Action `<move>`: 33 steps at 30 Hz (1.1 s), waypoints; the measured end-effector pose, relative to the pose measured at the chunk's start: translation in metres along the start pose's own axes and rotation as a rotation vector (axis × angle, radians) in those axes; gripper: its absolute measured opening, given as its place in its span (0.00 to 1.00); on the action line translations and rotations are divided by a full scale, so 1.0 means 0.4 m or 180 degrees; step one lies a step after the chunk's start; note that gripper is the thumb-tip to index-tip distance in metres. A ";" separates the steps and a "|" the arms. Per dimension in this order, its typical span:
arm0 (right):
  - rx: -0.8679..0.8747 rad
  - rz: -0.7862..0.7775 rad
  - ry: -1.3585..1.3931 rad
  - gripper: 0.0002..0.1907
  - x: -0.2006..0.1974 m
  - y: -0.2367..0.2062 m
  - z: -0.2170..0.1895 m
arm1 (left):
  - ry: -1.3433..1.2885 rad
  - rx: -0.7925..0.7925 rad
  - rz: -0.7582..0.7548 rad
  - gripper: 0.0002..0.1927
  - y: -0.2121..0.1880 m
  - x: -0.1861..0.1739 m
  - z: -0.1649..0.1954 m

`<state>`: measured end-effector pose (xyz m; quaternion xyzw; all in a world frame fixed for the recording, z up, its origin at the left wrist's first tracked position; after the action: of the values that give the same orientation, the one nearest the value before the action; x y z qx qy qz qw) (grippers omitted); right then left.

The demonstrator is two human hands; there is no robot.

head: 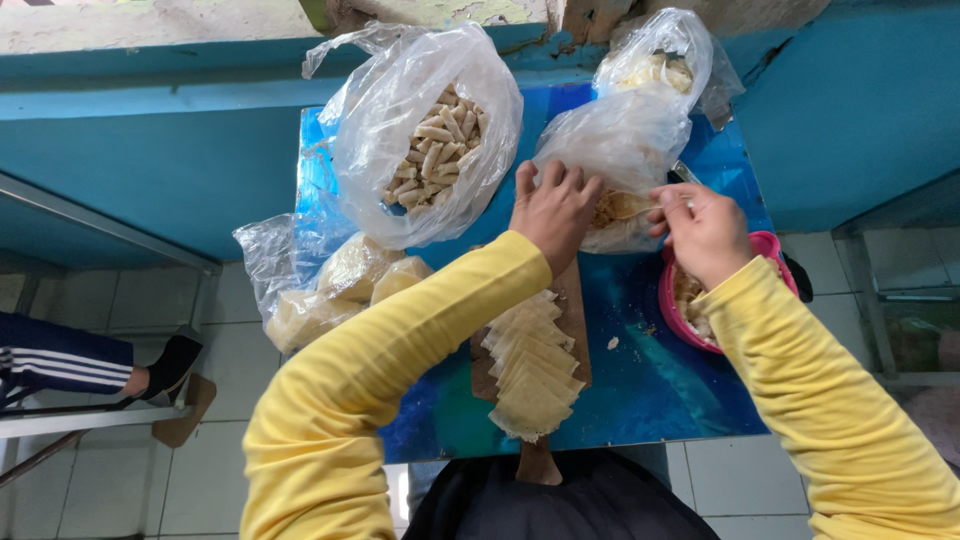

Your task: The person sits at a blue table and separates thin square pastry wrappers one at a time, stacking them on a small wooden board. They occasionally scoop a brown powdery substance from a plastic bag with a spoon and handle dough in a pink bowl.

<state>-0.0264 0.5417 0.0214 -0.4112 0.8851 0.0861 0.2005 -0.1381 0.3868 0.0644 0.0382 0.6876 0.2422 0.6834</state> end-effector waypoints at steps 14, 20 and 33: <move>0.0368 -0.0123 0.0574 0.14 0.007 0.018 0.050 | -0.0653 0.0456 -0.0616 0.44 -0.435 -0.193 0.187; 0.0160 -0.0287 0.0405 0.14 0.030 0.019 0.038 | -0.1400 0.0829 -0.0663 0.37 -0.557 -0.183 0.226; 0.0829 -0.0216 0.1603 0.15 -0.030 -0.026 0.048 | -0.1015 0.0470 -0.0156 0.31 -0.566 -0.175 0.206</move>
<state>-0.0059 0.5494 0.0094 -0.4198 0.8963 -0.1400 0.0283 0.0085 0.1840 0.0461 0.1095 0.5872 0.1652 0.7848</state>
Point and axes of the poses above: each hand's wrist, its own y-axis towards the middle knuckle, its own x-axis out of the palm, z = x × y, the point moved 8 cm from there along y, towards the middle knuckle, and after that the axes turned 4 degrees about x, right-handed, at the moved point
